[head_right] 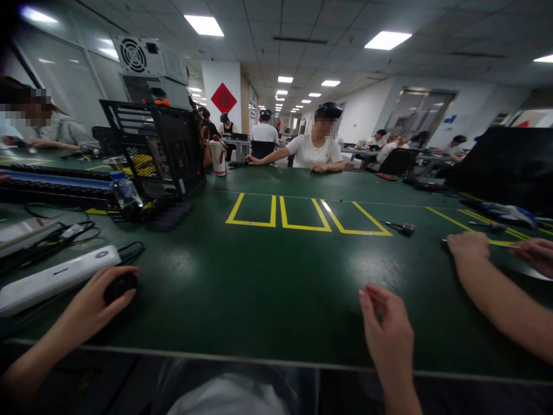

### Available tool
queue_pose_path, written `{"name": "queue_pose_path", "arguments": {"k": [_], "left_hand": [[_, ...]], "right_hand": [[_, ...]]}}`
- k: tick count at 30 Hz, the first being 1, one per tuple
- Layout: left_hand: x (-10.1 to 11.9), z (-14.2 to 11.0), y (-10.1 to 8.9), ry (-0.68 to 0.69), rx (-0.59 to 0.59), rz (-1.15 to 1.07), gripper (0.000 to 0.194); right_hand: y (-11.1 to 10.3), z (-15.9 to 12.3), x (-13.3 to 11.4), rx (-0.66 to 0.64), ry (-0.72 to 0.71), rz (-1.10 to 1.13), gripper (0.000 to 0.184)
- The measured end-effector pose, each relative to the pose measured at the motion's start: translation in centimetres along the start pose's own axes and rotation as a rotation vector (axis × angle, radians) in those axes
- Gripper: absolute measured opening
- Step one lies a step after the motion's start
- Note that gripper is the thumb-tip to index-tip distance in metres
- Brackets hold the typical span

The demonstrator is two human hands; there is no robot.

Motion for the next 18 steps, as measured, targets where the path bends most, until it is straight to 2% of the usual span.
{"name": "queue_pose_path", "arguments": {"k": [1,3,5,8,11,14,18], "left_hand": [[-1.2,0.1,-0.3,-0.009,0.005,0.029,0.030],[-2.7,-0.1,-0.6,-0.020,-0.014,0.142,0.030],[-3.1,-0.2,-0.7,-0.011,-0.042,0.318,0.034],[-2.8,-0.3,-0.8,-0.016,-0.133,0.493,0.044],[-2.9,-0.2,-0.7,-0.127,-0.240,0.475,0.043],[-3.5,-0.1,-0.6,-0.193,-0.300,0.392,0.040],[-3.9,0.0,-0.6,-0.204,-0.291,0.368,0.039]], "right_hand": [[-0.6,0.8,0.9,0.035,0.062,0.049,0.032],[-0.8,1.3,2.0,0.017,0.159,0.199,0.031],[-0.3,1.2,2.2,-0.038,0.206,0.277,0.029],[0.2,0.9,2.0,-0.063,0.219,0.269,0.028],[0.2,0.9,2.0,-0.076,0.226,0.288,0.026],[0.1,1.0,2.0,-0.094,0.233,0.283,0.026],[0.1,1.0,2.0,-0.091,0.229,0.279,0.027]]}}
Point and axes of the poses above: each hand's wrist, its own z-axis towards the middle knuckle, its own y-axis out of the palm, x = y × z, the point moved 4 cm from there along z, towards the middle knuckle, and after that the axes turned 6 degrees about y, right-handed, at the moved point
